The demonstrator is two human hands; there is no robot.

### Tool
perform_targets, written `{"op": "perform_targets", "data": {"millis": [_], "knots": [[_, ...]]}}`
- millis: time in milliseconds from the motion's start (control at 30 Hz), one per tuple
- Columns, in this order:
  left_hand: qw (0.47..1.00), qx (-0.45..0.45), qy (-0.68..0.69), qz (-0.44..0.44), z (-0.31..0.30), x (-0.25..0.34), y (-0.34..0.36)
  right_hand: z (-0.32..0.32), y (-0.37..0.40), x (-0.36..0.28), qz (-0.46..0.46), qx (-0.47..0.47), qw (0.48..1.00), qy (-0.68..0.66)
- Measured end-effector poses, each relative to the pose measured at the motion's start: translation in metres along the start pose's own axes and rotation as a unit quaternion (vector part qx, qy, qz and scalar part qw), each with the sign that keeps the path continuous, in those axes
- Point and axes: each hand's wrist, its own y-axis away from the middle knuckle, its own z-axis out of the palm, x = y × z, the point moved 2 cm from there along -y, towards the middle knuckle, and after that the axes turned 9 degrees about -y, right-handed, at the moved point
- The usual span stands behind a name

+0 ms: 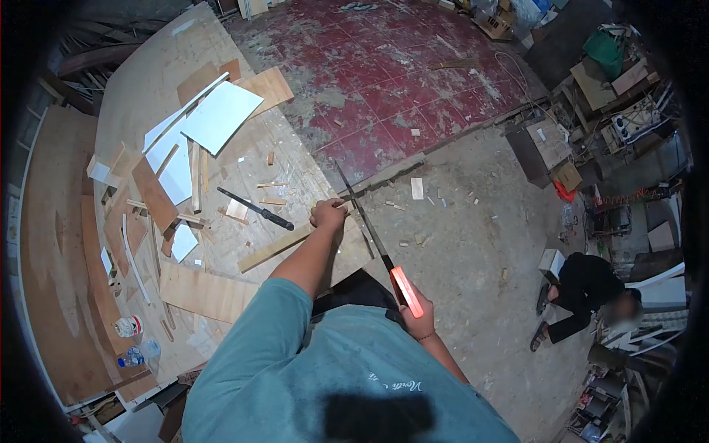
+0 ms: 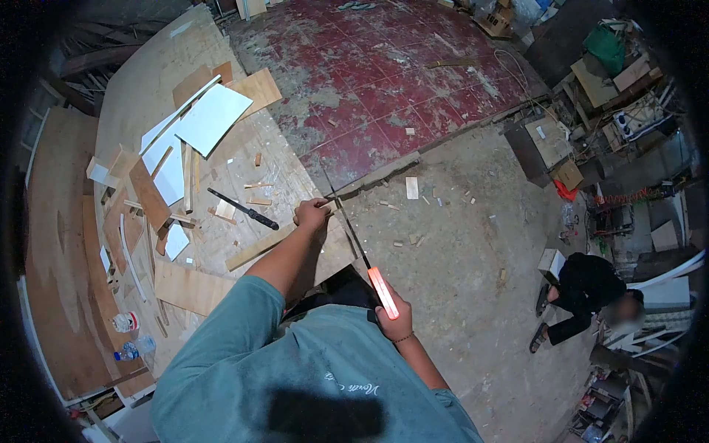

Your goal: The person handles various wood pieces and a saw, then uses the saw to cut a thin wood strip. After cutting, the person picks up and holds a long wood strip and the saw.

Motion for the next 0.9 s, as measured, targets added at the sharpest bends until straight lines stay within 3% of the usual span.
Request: {"op": "perform_targets", "data": {"millis": [300,900], "knots": [[0.998,0.039,-0.049,-0.001,-0.010,0.011,0.016,-0.001,-0.004,0.000,-0.009,-0.008,1.000,-0.003],[0.999,0.020,-0.048,-0.008,-0.010,0.012,0.016,-0.003,-0.007,0.006,-0.012,-0.031,0.999,-0.030]]}}
